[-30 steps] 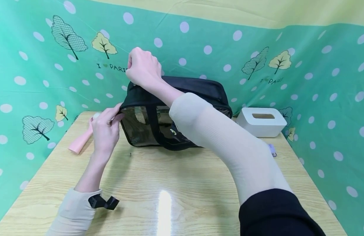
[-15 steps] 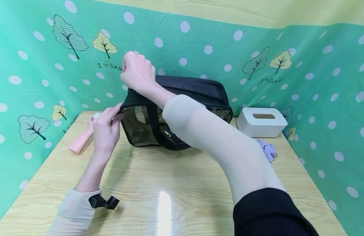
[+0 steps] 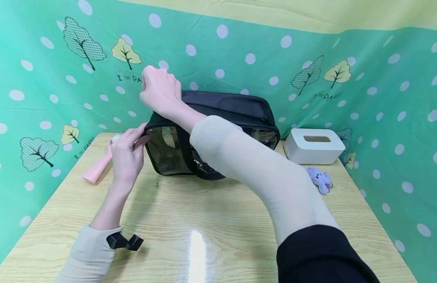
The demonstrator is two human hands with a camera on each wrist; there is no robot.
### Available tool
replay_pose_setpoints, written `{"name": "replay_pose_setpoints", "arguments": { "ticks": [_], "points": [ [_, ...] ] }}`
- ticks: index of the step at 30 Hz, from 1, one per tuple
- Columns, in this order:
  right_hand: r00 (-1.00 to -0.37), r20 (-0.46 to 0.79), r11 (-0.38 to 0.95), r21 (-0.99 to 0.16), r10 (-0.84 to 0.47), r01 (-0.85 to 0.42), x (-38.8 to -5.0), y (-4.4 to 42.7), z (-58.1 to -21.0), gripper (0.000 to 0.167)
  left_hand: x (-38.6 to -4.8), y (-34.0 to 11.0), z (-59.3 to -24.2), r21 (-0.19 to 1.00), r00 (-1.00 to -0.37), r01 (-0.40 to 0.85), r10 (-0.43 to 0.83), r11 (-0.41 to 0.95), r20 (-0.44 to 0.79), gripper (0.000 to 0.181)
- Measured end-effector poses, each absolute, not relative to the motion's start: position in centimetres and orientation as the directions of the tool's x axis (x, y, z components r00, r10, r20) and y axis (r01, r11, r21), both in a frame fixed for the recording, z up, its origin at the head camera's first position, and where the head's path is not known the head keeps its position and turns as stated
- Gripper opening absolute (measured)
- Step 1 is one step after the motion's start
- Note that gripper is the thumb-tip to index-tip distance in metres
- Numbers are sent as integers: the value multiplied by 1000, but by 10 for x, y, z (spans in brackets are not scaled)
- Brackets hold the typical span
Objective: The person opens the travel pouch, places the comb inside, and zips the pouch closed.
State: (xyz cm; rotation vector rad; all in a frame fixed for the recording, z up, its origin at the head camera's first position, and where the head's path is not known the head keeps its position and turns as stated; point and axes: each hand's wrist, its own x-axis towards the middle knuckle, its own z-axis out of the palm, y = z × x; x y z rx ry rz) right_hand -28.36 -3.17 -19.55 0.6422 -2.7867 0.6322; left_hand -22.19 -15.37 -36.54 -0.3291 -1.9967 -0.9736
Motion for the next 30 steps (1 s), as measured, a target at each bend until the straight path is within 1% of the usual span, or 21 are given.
{"name": "replay_pose_setpoints", "arguments": {
  "ticks": [4, 10, 12, 15, 22, 26, 30],
  "points": [
    [-874, 299, 805, -357, -382, -474, -283, -31, -195, 21, -222, -154, -366, 511, -588, 549, -129, 662, 799, 29],
    [-856, 316, 781, -365, -408, -507, -282, -23, -195, 8, -221, -154, -365, 515, -586, 546, -137, 661, 798, 30],
    [-847, 323, 765, -374, -422, -524, -282, -20, -195, 8, -220, -154, -365, 516, -584, 547, -141, 660, 799, 30],
    [-835, 332, 738, -396, -439, -546, -280, -15, -194, 10, -220, -154, -365, 515, -580, 546, -145, 661, 801, 29],
    [-816, 358, 649, -495, -453, -578, -270, 10, -189, 11, -220, -154, -365, 513, -583, 544, -141, 664, 800, 29],
    [-779, 451, 564, -538, -435, -626, -260, 34, -190, 11, -220, -154, -365, 520, -585, 547, -145, 656, 798, 29],
    [-741, 568, 423, -608, -359, -671, -248, 62, -202, 9, -221, -154, -366, 534, -589, 555, -152, 638, 794, 28]
  ]
}}
